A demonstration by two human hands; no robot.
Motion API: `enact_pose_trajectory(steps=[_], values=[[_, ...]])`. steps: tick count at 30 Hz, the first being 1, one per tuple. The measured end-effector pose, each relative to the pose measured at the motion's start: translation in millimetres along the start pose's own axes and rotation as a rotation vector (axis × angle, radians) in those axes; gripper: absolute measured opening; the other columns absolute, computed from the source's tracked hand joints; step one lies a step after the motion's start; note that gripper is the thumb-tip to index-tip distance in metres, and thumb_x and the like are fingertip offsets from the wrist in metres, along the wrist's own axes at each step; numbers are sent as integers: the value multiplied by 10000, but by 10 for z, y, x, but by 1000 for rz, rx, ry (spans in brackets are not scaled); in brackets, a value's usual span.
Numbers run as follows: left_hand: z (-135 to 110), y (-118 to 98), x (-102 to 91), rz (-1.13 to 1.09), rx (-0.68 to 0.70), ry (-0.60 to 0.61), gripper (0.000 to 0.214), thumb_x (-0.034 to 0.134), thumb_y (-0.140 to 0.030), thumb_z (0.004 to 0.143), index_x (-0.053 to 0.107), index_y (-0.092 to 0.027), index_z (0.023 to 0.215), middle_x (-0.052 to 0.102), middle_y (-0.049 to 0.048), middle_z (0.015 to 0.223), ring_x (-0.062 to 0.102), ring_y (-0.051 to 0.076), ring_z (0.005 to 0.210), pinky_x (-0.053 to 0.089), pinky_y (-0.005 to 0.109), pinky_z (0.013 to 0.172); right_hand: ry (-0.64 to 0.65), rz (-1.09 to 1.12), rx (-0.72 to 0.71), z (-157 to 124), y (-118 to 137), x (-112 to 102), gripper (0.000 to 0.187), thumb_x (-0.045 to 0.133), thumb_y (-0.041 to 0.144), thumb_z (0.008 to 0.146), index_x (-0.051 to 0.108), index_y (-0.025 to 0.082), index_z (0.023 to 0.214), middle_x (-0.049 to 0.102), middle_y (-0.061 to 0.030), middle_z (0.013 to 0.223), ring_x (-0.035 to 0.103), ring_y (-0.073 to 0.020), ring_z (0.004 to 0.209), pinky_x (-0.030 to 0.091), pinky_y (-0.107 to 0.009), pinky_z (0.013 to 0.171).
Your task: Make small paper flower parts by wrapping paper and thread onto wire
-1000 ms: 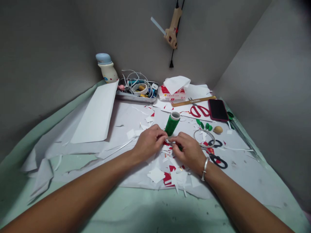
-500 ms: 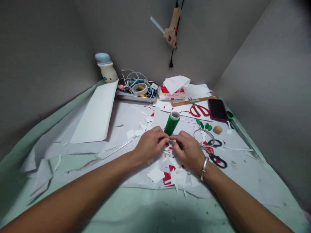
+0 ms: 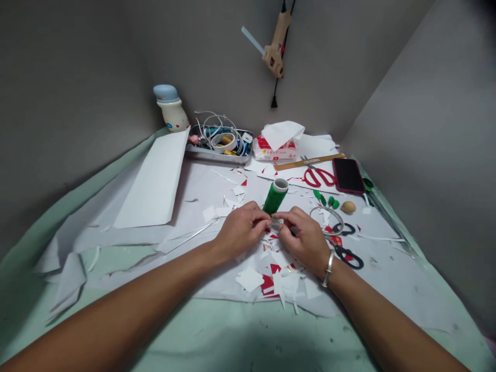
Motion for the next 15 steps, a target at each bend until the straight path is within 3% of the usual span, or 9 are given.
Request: enact_pose_trajectory(steps=[5,11,15], values=[[-12,-38,23,32,21,15,186,554,-188,879,739,-197,861,597,21,817,565,145,740,444,292,690,37,-70,-25,-12,-12,77,273,534,74,789,719,148,975,585,-42,752,566,-195,731,444,-307,675],[25,22,-84,101,-16,-42,180,557,-188,871,734,-181,842,610,35,837,578,161,769,453,313,726,118,-74,-29,-19,-8,139,283,524,77,792,717,171,975,599,-44,779,572,-196,751,448,-312,702],[30,42,-91,69,-22,-44,184,555,-187,871,737,-199,850,623,32,846,586,166,793,459,314,738,62,10,-13,-7,17,49,256,524,87,810,710,180,960,571,-21,742,557,-168,697,448,-281,662]])
Point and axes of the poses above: each hand's wrist, its own z-axis towards the middle knuckle, its own x-axis out of the palm, y = z × x, the point moved 10 cm from there along z, towards the middle knuckle
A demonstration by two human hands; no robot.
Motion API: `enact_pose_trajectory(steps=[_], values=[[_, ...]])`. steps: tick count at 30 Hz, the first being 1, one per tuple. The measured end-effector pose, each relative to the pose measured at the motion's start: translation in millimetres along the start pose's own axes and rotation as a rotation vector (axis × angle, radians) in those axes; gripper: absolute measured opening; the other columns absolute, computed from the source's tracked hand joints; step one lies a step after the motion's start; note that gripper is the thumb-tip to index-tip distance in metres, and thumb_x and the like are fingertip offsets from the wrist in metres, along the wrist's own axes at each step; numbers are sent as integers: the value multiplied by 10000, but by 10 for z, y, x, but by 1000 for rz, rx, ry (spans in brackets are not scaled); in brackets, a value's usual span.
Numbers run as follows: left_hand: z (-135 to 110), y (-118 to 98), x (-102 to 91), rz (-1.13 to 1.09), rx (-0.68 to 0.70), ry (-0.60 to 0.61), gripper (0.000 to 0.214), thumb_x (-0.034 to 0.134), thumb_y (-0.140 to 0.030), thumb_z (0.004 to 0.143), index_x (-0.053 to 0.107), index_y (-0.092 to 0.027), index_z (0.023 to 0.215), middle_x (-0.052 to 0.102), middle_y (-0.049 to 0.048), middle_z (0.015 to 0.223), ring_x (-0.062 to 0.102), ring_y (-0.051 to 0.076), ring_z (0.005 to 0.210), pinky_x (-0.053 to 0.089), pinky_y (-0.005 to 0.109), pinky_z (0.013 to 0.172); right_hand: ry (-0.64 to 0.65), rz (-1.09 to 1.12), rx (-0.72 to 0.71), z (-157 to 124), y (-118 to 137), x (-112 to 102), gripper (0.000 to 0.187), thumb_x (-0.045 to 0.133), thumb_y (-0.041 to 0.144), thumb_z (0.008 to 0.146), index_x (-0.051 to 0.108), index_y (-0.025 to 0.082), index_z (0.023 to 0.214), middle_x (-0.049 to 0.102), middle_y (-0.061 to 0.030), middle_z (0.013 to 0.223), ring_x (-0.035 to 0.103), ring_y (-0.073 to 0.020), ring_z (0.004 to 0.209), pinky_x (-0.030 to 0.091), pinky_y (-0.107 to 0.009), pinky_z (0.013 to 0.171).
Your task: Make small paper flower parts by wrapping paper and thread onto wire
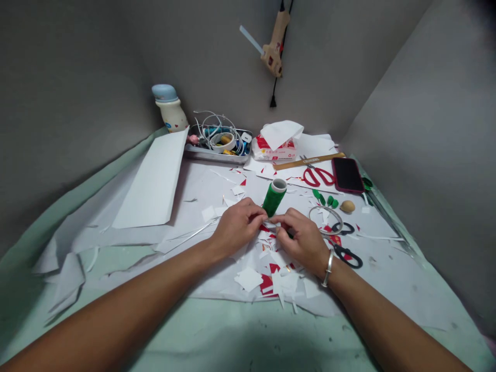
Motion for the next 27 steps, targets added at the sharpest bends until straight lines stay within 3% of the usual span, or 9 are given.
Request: enact_pose_trajectory(steps=[6,13,17,22,27], values=[[-47,-62,99,-53,41,56,182,567,-188,871,747,-217,868,630,25,832,589,156,788,466,301,733,-72,4,12,-2,-31,-54,261,530,99,823,706,155,1007,577,-31,761,565,-173,716,453,-286,676],[-54,-93,74,36,64,49,179,558,-208,879,738,-211,872,632,33,862,591,160,786,471,303,723,24,-139,-12,-6,-39,74,278,527,84,797,723,158,980,601,-55,770,579,-213,770,455,-327,709],[-17,-50,-6,57,41,10,179,549,-210,878,727,-209,855,637,38,884,595,170,813,476,315,747,60,-101,-22,-6,-10,80,298,523,81,796,718,183,996,606,-46,781,579,-199,758,458,-314,698],[-12,-28,1,-4,21,25,181,552,-199,875,732,-215,872,644,38,873,599,176,836,480,319,763,-23,14,-12,7,17,-42,257,527,96,815,712,185,970,576,-24,734,566,-174,708,459,-288,665],[-54,-93,100,-21,41,73,188,556,-200,878,741,-227,871,641,34,864,597,168,813,481,312,756,-67,-30,-8,3,-9,-58,275,530,92,809,704,181,1003,579,-28,746,569,-179,711,462,-294,666]])
Point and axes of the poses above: each hand's wrist, its own z-axis towards the middle knuckle, its own x-axis out of the palm, y = z × x, the point moved 10 cm from there along z, towards the middle knuckle
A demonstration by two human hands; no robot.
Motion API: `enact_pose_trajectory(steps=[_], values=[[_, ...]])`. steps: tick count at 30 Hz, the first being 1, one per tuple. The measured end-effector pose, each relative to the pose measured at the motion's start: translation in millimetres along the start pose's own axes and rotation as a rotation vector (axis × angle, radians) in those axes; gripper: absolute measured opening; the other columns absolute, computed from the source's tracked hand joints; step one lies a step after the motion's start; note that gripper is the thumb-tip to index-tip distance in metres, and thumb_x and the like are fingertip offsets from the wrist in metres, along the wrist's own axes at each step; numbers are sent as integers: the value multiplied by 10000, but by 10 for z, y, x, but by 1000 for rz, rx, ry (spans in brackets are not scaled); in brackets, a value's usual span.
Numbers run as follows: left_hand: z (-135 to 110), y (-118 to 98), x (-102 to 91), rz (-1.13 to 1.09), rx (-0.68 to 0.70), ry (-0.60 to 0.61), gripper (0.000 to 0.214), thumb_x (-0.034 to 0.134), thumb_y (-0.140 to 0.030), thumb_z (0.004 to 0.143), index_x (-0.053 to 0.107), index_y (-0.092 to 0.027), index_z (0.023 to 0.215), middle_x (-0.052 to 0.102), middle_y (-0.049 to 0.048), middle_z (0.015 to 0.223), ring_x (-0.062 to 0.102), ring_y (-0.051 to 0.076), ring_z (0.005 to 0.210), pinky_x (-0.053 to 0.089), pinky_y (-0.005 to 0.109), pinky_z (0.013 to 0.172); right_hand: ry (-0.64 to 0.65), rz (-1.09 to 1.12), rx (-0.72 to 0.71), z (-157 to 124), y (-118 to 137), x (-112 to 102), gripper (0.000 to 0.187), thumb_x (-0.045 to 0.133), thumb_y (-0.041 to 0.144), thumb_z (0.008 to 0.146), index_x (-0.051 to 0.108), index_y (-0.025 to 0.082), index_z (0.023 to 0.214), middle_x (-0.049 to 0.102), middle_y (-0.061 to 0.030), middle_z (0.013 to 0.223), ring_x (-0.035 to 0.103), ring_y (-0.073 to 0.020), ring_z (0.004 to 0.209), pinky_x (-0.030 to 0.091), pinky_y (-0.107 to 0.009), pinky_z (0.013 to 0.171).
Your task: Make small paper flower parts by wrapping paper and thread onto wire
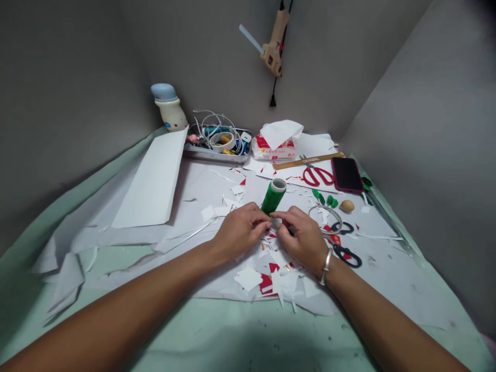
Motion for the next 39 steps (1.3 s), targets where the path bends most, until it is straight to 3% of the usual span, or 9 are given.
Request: enact_pose_trajectory(steps=[6,11,19,26,31,39], values=[[2,-22,-14,64,15,2,194,539,-214,892,733,-201,881,635,40,863,589,165,789,473,312,737,95,-123,-29,-15,5,117,284,529,82,794,721,159,989,599,-57,772,574,-214,766,453,-330,708],[31,41,-116,72,-18,-47,180,543,-198,880,720,-193,849,641,44,878,594,172,820,473,318,759,135,-42,-42,-20,43,125,304,526,71,790,714,188,998,593,-38,769,569,-191,742,452,-301,682],[4,18,-56,-4,-18,-24,186,549,-203,873,735,-214,873,637,38,858,593,168,802,479,316,751,0,50,13,1,1,-28,267,527,90,814,706,181,991,563,-16,731,559,-162,676,457,-275,646],[-9,-6,-63,44,-8,-23,182,545,-208,879,727,-206,864,640,42,875,595,172,806,481,319,752,67,-84,-32,-14,37,68,299,531,77,787,720,187,992,592,-37,753,574,-196,737,454,-309,689],[13,46,-140,42,-27,-64,184,541,-190,872,722,-199,843,643,40,874,601,173,814,481,319,764,122,5,0,-21,26,106,315,538,67,788,727,199,1002,594,-25,755,572,-171,710,449,-280,653],[7,82,-90,-142,-114,-31,152,569,-211,861,716,-209,899,707,40,901,638,175,828,496,342,789,-2,163,47,8,0,-69,231,546,122,820,710,212,954,568,-2,724,558,-154,658,453,-274,615]])
Point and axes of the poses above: each hand's wrist, its own z-axis towards the middle knuckle, its own x-axis out of the palm, y = z × x, the point moved 10 cm from there along z, towards the middle knuckle
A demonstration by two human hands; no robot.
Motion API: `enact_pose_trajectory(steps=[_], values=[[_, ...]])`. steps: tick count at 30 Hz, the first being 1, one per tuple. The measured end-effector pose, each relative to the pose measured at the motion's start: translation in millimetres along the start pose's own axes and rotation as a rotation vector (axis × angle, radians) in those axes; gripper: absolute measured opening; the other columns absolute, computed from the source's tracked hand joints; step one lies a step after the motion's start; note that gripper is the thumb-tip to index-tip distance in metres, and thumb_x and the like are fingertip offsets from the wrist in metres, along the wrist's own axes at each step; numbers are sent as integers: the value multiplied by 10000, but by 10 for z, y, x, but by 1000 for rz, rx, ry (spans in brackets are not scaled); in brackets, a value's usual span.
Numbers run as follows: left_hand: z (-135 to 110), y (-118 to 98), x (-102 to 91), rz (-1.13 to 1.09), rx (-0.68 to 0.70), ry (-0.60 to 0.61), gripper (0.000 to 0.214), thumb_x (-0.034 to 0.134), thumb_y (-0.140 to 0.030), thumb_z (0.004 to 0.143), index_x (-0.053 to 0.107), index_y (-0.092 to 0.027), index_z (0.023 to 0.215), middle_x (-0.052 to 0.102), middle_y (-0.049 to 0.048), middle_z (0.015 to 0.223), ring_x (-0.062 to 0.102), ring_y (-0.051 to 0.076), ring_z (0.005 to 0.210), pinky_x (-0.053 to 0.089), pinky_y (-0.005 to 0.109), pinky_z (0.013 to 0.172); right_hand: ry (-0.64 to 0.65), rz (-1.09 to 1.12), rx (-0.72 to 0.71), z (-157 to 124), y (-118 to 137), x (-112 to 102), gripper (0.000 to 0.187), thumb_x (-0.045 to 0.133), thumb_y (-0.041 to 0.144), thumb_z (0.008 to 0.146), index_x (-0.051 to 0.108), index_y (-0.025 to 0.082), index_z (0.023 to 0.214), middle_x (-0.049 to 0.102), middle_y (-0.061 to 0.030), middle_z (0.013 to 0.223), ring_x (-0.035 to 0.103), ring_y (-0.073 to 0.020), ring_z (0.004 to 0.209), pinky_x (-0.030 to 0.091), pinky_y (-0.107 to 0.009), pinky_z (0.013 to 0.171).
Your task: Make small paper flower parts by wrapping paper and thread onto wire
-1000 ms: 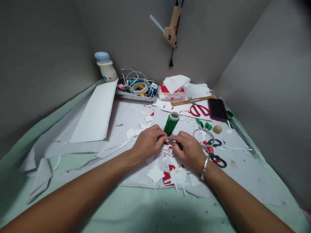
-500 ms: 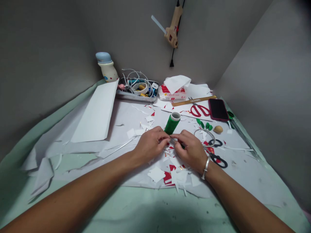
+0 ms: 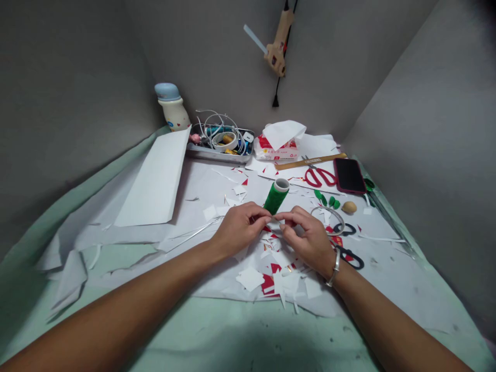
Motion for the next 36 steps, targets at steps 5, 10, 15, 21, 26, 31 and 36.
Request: enact_pose_trajectory(steps=[5,10,15,21,26,31,36], values=[[-71,29,112,-338,-119,43,213,596,-225,856,609,-184,1065,725,68,958,679,175,865,536,351,812,-70,-4,-85,-8,141,-86,232,533,109,839,685,215,979,570,-9,743,561,-168,693,457,-299,649],[-134,-14,192,-485,-154,93,220,626,-254,837,562,-187,1036,694,83,1027,681,169,788,560,321,683,-135,-27,-166,-36,282,-155,260,524,90,844,670,214,1021,585,-21,763,560,-181,717,452,-322,656],[-172,-32,179,-508,-194,64,273,647,-277,827,577,-194,1078,708,43,837,659,153,685,544,316,655,-182,-102,-210,-80,359,-184,285,522,91,844,666,212,1058,590,-31,750,555,-197,719,453,-349,662],[-158,-36,147,-610,-223,0,131,682,-247,785,690,-177,895,718,46,819,639,144,693,528,304,672,-200,-175,-240,-119,423,-166,277,530,105,847,667,212,1063,610,-43,749,556,-207,718,457,-363,662],[-152,-18,116,-624,-261,-42,146,708,-280,783,743,-170,873,738,60,846,647,157,761,505,302,730,-221,-178,-259,-124,455,-167,278,521,106,856,645,200,1086,610,-40,759,550,-200,709,460,-358,659],[-145,-71,156,-647,-228,-18,119,706,-268,793,752,-186,866,749,66,895,657,172,826,494,309,780,-230,-157,-245,-122,451,-153,307,532,88,846,612,170,1131,601,-43,774,542,-195,709,462,-360,676],[-125,-35,151,-667,-236,-7,137,672,-294,825,734,-184,879,736,66,890,652,172,824,489,311,772,-131,43,-155,-96,344,-111,342,549,139,879,584,204,1213,620,-38,882,578,-187,802,477,-355,763]])
Point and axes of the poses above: each hand's wrist, its own z-axis towards the middle knuckle, its own x-axis out of the palm, y = z × x, the point moved 10 cm from there along z, towards the middle knuckle
